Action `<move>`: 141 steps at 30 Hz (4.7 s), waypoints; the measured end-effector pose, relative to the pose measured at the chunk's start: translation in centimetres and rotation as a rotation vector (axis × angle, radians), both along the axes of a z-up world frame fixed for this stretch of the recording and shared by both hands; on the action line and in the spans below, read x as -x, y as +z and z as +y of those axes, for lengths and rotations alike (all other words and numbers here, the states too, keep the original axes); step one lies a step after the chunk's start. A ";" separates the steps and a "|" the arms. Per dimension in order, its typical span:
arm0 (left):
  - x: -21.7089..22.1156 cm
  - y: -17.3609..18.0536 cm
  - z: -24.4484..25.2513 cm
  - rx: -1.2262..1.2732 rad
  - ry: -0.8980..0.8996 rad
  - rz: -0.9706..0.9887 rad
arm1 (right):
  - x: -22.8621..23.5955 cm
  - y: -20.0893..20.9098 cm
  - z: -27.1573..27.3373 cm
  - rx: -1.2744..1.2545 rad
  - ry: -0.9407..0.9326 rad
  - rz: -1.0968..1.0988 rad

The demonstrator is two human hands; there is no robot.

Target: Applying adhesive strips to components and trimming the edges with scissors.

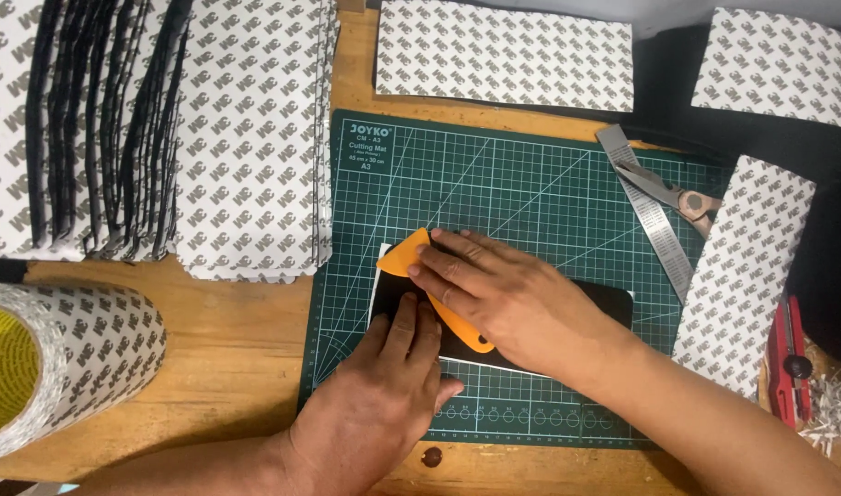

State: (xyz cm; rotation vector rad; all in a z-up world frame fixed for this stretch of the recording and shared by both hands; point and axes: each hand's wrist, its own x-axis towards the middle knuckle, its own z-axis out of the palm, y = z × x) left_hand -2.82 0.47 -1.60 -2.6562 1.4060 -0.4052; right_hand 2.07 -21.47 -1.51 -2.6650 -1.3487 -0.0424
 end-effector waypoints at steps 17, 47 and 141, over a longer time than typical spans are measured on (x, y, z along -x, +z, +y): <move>0.3 0.0 -0.4 0.023 0.018 -0.021 | 4.8 1.9 -12.2 0.107 -0.048 0.132; -4.5 -2.3 0.2 0.224 -0.083 0.366 | 4.7 1.5 -6.2 -0.044 -0.040 0.132; -0.4 -1.5 -2.0 0.183 -0.373 0.241 | -0.2 -0.8 -0.4 -0.004 -0.314 -0.163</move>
